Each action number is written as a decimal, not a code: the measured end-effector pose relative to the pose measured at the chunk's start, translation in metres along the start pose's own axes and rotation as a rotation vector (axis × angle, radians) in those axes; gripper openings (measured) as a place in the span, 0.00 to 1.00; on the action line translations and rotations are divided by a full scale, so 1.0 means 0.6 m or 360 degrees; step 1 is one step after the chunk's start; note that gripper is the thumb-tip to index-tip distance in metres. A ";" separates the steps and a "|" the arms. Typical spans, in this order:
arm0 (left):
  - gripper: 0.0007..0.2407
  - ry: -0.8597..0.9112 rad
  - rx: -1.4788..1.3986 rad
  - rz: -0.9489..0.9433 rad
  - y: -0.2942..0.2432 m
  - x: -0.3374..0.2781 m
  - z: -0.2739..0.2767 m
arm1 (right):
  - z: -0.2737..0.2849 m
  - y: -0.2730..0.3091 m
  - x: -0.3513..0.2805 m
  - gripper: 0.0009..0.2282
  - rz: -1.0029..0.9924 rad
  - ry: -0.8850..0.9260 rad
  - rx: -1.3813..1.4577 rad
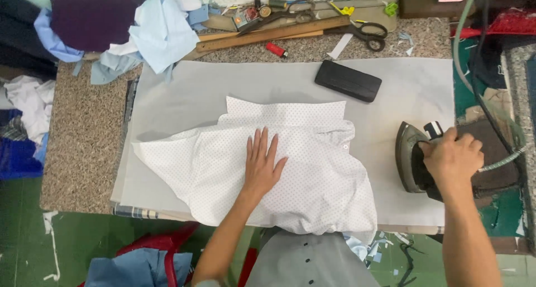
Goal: Ironing a white patterned shirt on a professional ironing table, including smoothing the fabric and repositioning the garment.
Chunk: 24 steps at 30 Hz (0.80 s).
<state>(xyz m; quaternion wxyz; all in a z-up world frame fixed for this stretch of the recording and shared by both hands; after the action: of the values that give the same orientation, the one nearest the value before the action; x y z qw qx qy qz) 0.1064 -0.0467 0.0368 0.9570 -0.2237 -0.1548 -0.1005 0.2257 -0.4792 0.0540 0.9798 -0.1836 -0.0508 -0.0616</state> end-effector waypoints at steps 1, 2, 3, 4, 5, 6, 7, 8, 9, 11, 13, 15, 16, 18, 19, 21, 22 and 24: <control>0.25 -0.0019 0.0013 -0.0106 -0.004 0.050 -0.018 | -0.035 -0.014 0.005 0.28 -0.0060 0.0536 0.0261; 0.23 -0.0033 0.0019 -0.0211 -0.010 0.098 -0.037 | -0.066 -0.026 -0.004 0.28 -0.0138 0.1073 0.0522; 0.23 -0.0025 0.0006 -0.0233 -0.005 0.148 -0.080 | -0.071 -0.025 -0.012 0.28 -0.0166 0.1077 0.0523; 0.24 0.0044 0.0188 -0.0349 -0.009 0.194 -0.130 | -0.074 -0.022 -0.017 0.25 -0.0142 0.1026 0.0589; 0.26 0.0109 0.0370 -0.0467 -0.014 0.240 -0.182 | -0.077 -0.019 -0.020 0.21 -0.0119 0.0972 0.0655; 0.26 0.0116 0.0355 -0.0493 -0.019 0.275 -0.221 | -0.076 -0.014 -0.041 0.21 -0.0150 0.0977 0.0655; 0.28 0.0399 0.0466 -0.0497 -0.022 0.308 -0.278 | -0.073 -0.004 -0.060 0.20 -0.0102 0.0979 0.0684; 0.33 0.0663 0.0586 -0.0495 -0.022 0.349 -0.331 | -0.069 0.008 -0.067 0.18 -0.0045 0.0962 0.0714; 0.33 0.0650 0.0583 -0.0518 -0.038 0.375 -0.333 | -0.059 0.010 -0.081 0.18 -0.0068 0.0949 0.0716; 0.35 0.1252 0.0461 -0.0291 -0.047 0.403 -0.362 | -0.037 0.030 -0.114 0.16 0.0022 0.0949 0.0742; 0.32 0.1318 0.0420 -0.0226 -0.048 0.409 -0.372 | -0.039 0.028 -0.120 0.17 -0.0014 0.0902 0.0757; 0.30 0.1395 0.0379 -0.0144 -0.035 0.395 -0.388 | -0.049 0.028 -0.142 0.18 -0.0036 0.0867 0.0773; 0.31 0.1211 0.0359 -0.0230 -0.032 0.395 -0.389 | -0.035 0.026 -0.144 0.20 0.0018 0.0446 0.0770; 0.33 0.1033 0.0338 -0.0307 -0.009 0.382 -0.395 | -0.002 0.019 -0.181 0.24 0.0072 0.0032 0.0759; 0.35 0.0938 0.0417 -0.0358 0.007 0.373 -0.396 | 0.023 0.021 -0.209 0.26 0.0204 -0.0073 0.0700; 0.36 0.0840 0.0502 -0.0377 0.036 0.365 -0.351 | 0.029 0.010 -0.255 0.29 0.0365 -0.0183 0.0649; 0.34 0.0889 0.0274 -0.0209 0.051 0.361 -0.310 | 0.002 0.005 -0.279 0.35 0.0435 -0.0084 0.0510; 0.32 0.0934 0.0048 -0.0014 0.076 0.338 -0.225 | -0.028 -0.009 -0.305 0.42 0.0528 0.0019 0.0374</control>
<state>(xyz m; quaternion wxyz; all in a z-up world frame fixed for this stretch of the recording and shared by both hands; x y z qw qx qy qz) 0.3411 -0.0934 -0.0272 0.9637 -0.1703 0.1261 -0.1627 0.0456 -0.4718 0.0178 0.9914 -0.0734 -0.0208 0.1058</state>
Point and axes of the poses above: each hand's wrist, its own x-axis towards the middle knuckle, its own z-axis out of the back of the hand, y = z × x, the point moved 6 cm from there along x, towards the middle knuckle, and after that the axes turned 3 degrees about -x, right-handed, at the moved point
